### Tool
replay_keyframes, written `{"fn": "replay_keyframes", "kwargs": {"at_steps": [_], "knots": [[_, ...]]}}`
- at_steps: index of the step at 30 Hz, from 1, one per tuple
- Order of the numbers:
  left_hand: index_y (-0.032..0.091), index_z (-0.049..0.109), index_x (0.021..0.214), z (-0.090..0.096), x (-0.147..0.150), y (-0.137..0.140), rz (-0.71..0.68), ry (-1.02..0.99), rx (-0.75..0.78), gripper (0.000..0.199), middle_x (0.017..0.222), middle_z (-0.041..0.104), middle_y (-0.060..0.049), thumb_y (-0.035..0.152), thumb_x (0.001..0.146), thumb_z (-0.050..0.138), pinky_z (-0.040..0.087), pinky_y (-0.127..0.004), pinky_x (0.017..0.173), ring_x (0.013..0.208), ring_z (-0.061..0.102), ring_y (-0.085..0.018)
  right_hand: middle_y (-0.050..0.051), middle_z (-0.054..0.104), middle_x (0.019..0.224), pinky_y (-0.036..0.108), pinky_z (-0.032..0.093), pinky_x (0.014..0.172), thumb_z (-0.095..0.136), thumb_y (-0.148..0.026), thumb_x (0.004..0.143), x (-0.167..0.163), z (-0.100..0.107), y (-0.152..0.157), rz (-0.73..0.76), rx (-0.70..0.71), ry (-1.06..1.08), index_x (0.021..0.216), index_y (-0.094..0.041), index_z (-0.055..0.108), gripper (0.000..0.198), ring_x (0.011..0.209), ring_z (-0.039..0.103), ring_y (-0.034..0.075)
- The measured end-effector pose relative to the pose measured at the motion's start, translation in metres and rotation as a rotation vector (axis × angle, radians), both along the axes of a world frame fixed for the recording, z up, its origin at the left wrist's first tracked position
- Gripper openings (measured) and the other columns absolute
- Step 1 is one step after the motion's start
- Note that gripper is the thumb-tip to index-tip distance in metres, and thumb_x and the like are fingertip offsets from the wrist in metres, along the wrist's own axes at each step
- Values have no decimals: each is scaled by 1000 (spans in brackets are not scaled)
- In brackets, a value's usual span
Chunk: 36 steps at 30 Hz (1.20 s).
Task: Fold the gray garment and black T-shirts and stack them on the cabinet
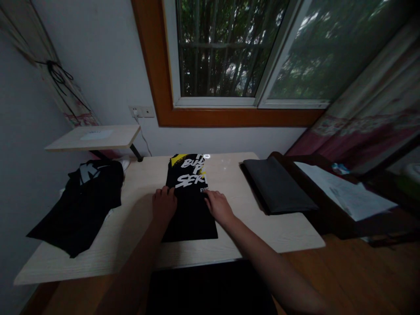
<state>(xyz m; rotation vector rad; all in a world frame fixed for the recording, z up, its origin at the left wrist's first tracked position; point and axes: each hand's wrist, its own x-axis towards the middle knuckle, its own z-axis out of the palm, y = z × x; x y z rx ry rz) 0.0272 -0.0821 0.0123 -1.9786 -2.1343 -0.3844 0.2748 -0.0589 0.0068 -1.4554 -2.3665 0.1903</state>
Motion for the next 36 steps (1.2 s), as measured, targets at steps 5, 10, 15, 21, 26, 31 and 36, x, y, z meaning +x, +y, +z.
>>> {"fn": "replay_keyframes", "kwargs": {"at_steps": [5, 10, 15, 21, 26, 31, 36], "knots": [[20, 64, 120, 4, 5, -10, -24, 47, -5, 32, 122, 61, -14, 26, 96, 44, 43, -45, 86, 108, 53, -32, 10, 69, 119, 38, 41, 94, 49, -19, 101, 10, 0, -5, 49, -40, 14, 124, -21, 58, 26, 109, 61, 25], [22, 67, 109, 10, 4, -22, -80, 42, -24, 27, 114, 65, -11, 29, 97, 44, 43, -42, 87, 104, 56, -29, 6, 70, 109, 35, 41, 91, 51, -14, 98, 28, 3, -9, 135, -89, 104, 112, -23, 62, 20, 103, 62, 22], [23, 69, 87, 14, -7, -23, -152, -32, -118, 39, 94, 71, -8, 40, 101, 37, 44, -37, 86, 92, 63, -24, 3, 69, 91, 34, 43, 89, 55, -10, 90, 49, -2, -12, 288, -120, 186, 102, -22, 65, 20, 93, 63, 20], [25, 69, 87, 15, -29, 13, 7, -203, -234, 41, 86, 73, -4, 51, 99, 38, 42, -31, 69, 78, 66, -21, 1, 66, 81, 34, 45, 86, 56, -7, 85, 54, -3, -10, 342, -107, 223, 98, -22, 66, 23, 83, 62, 19], [22, 71, 87, 14, -42, 65, -18, -294, -104, 29, 92, 73, -7, 39, 94, 48, 45, -30, 84, 91, 65, -21, 6, 66, 94, 37, 46, 88, 58, -17, 92, 41, 2, 0, 295, -2, 217, 102, -22, 66, 14, 94, 60, 22], [22, 73, 76, 6, -39, 100, -45, -303, -142, 24, 86, 73, -8, 37, 87, 58, 46, -32, 87, 95, 67, -25, 9, 61, 102, 38, 44, 88, 59, -24, 94, 34, 4, 1, 281, 65, 69, 106, -21, 66, 13, 99, 54, 24], [20, 73, 77, -2, -39, 109, -13, -318, -141, 20, 87, 74, -7, 32, 84, 58, 46, -31, 85, 94, 67, -24, 9, 60, 104, 39, 43, 90, 57, -25, 96, 34, 6, -3, 289, 70, 6, 111, -21, 64, 17, 101, 52, 24]]}}
